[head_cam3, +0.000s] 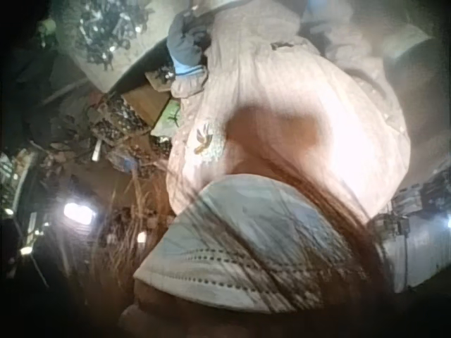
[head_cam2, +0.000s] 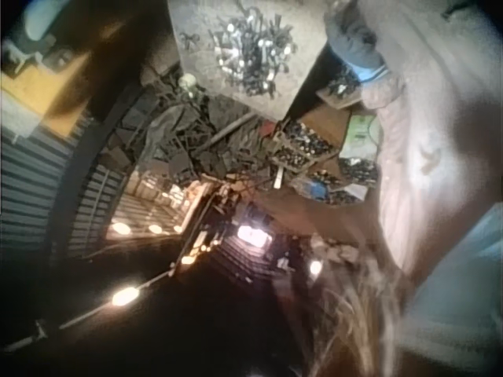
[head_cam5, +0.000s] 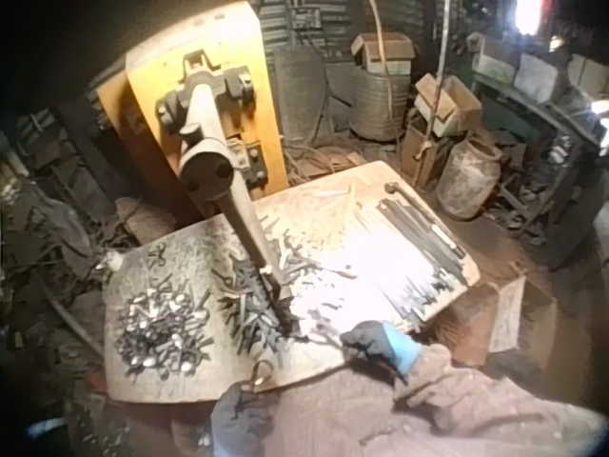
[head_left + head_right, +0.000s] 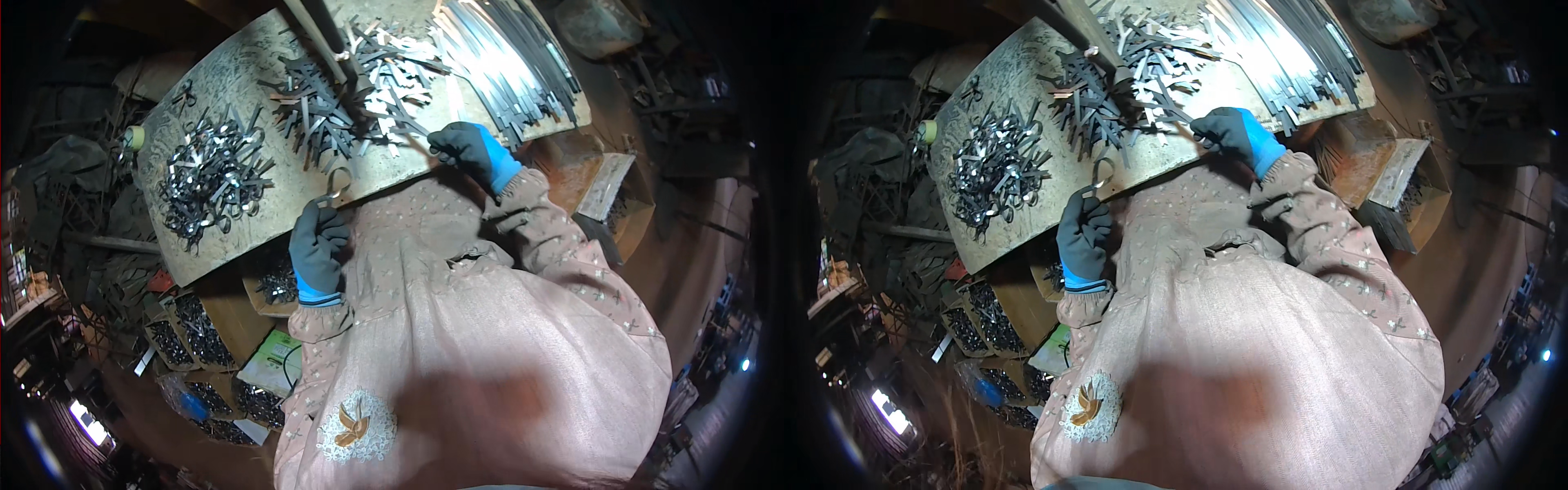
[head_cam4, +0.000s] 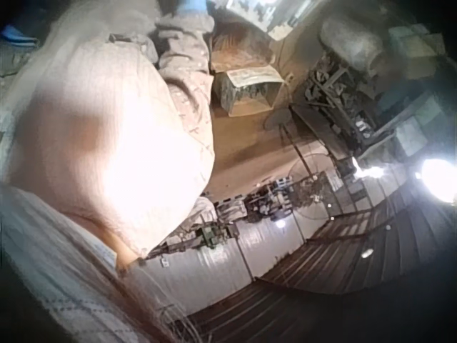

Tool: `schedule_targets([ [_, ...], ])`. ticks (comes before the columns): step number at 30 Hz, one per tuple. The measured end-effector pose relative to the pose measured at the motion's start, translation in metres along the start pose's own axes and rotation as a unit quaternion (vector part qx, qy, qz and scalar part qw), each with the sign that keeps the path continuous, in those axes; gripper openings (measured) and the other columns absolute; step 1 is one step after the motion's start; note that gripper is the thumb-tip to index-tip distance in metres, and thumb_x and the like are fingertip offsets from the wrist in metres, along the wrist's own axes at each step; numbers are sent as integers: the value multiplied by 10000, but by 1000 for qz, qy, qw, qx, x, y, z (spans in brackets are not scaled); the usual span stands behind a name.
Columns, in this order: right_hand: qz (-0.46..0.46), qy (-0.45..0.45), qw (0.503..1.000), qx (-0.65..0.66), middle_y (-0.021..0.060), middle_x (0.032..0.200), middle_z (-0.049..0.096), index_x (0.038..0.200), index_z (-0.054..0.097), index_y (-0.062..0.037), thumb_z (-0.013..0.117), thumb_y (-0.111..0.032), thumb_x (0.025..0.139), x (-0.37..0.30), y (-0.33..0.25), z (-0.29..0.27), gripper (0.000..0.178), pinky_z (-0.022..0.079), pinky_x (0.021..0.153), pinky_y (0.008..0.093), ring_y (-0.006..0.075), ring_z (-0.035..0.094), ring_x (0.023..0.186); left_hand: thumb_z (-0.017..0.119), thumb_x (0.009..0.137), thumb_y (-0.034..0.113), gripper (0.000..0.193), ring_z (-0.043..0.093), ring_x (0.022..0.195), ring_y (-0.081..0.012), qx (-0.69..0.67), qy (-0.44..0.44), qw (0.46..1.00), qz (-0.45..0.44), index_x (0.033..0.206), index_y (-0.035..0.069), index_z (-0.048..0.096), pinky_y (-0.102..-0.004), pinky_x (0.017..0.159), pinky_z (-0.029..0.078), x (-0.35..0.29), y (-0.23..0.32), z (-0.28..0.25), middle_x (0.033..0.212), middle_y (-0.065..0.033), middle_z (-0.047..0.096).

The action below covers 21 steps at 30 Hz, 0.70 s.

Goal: The person bends metal strips into loops by hand and spot welds them using a spot welding machine.

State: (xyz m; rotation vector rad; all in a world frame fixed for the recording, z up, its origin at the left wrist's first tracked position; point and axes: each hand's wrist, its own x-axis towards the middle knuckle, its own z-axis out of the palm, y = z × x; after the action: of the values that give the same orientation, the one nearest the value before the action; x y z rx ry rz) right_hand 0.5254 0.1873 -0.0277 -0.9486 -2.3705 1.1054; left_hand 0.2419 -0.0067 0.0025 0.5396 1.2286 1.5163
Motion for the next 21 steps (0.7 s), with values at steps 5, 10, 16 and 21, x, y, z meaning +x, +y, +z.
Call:
schedule_targets([
  [5,-7,34,996,80,98,842,641,1057,685,-53,604,23,803,-6,-25,-37,277,511,670,327,255,630,729,489,1031,177,269,468,748,-97,12,-95,995,-33,1237,6,526,-192,618,385,26,4,0,929,-58,516],
  [10,319,13,917,241,17,751,626,951,713,-32,709,-255,882,-3,0,-62,233,455,600,262,107,590,667,453,1009,160,305,504,758,-103,250,-84,958,110,1257,-11,504,-201,625,418,22,11,20,954,-69,544],
  [16,355,-78,930,-54,58,683,624,884,702,-67,714,-326,865,10,-68,-98,260,458,594,325,160,594,618,431,994,120,287,510,744,-95,245,-58,966,56,1221,-32,521,-195,626,418,6,3,8,946,-72,552],
  [21,50,-9,936,-349,130,809,675,880,711,-115,704,-273,844,29,-58,-74,162,520,683,439,342,649,788,418,980,73,288,512,751,-92,234,-59,970,40,1223,-42,521,-194,619,421,10,9,17,954,-76,555],
])
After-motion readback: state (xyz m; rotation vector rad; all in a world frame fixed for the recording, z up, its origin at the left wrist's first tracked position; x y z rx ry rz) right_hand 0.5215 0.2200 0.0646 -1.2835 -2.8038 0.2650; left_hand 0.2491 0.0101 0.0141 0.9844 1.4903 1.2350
